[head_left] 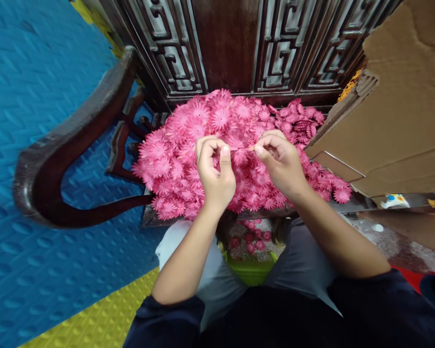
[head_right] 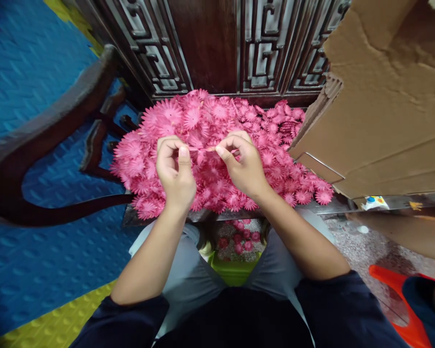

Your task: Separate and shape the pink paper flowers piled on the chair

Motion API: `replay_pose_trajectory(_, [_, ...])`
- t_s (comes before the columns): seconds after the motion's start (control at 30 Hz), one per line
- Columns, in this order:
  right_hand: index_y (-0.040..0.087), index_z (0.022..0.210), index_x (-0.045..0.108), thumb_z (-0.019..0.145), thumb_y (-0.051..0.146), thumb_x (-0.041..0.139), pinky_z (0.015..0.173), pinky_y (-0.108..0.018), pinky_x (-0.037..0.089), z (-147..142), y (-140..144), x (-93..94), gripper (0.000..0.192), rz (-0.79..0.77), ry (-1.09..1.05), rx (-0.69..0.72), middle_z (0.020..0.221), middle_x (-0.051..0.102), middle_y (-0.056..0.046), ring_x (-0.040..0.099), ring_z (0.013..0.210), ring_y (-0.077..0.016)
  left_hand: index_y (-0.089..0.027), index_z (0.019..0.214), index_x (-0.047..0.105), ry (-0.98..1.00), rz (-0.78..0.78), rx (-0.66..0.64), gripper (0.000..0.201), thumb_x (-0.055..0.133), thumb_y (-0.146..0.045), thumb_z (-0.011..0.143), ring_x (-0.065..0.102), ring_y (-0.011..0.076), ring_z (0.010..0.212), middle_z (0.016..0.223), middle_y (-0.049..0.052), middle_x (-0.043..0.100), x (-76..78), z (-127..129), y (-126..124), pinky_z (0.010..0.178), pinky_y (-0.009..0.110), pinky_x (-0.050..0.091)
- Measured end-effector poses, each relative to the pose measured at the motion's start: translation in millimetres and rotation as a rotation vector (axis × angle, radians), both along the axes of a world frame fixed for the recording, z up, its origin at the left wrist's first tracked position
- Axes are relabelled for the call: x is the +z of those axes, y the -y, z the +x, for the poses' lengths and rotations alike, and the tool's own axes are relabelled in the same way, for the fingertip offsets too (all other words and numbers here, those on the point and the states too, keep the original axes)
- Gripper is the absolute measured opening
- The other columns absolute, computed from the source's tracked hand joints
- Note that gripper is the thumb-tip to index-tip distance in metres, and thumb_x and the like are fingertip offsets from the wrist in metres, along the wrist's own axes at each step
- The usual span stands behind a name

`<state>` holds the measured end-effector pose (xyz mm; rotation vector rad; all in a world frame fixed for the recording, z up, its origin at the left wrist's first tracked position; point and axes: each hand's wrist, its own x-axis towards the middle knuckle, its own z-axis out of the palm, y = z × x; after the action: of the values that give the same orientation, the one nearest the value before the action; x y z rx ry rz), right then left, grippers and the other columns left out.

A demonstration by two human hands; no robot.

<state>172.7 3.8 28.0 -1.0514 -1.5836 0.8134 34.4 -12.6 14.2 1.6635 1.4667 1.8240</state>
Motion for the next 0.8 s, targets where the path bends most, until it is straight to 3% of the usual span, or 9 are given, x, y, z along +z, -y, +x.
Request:
replay_pose_trajectory(0.4, [0.017,0.068,0.059,0.077,0.021,0.059,0.080,-0.031,0.038,-4.3,-0.4,-1.5,0.010,-0.102,-0.072,-0.022,0.080,0.049,-0.002,0.049,0.081,-0.0131,-0.019,0.073,0.046,0.066,0.062,-0.017,0.027,0.045,-0.041,0.088,0.047,0.0171,0.083,0.079,0.004,0.044,-2.2,-0.5,-3.1,0.078,0.032,0.039])
replay_pose_trajectory(0.8, [0.018,0.067,0.062,0.076,0.022,0.059,0.081,-0.032,0.038,-1.9,-2.8,-4.9,0.010,-0.112,-0.108,-0.034,0.077,0.050,-0.001,0.049,0.079,-0.0127,-0.018,0.073,0.046,0.112,0.121,0.048,0.025,0.046,-0.038,0.088,0.046,0.0144,0.079,0.079,0.002,0.044,-4.5,-4.2,-6.5,0.075,0.029,0.038])
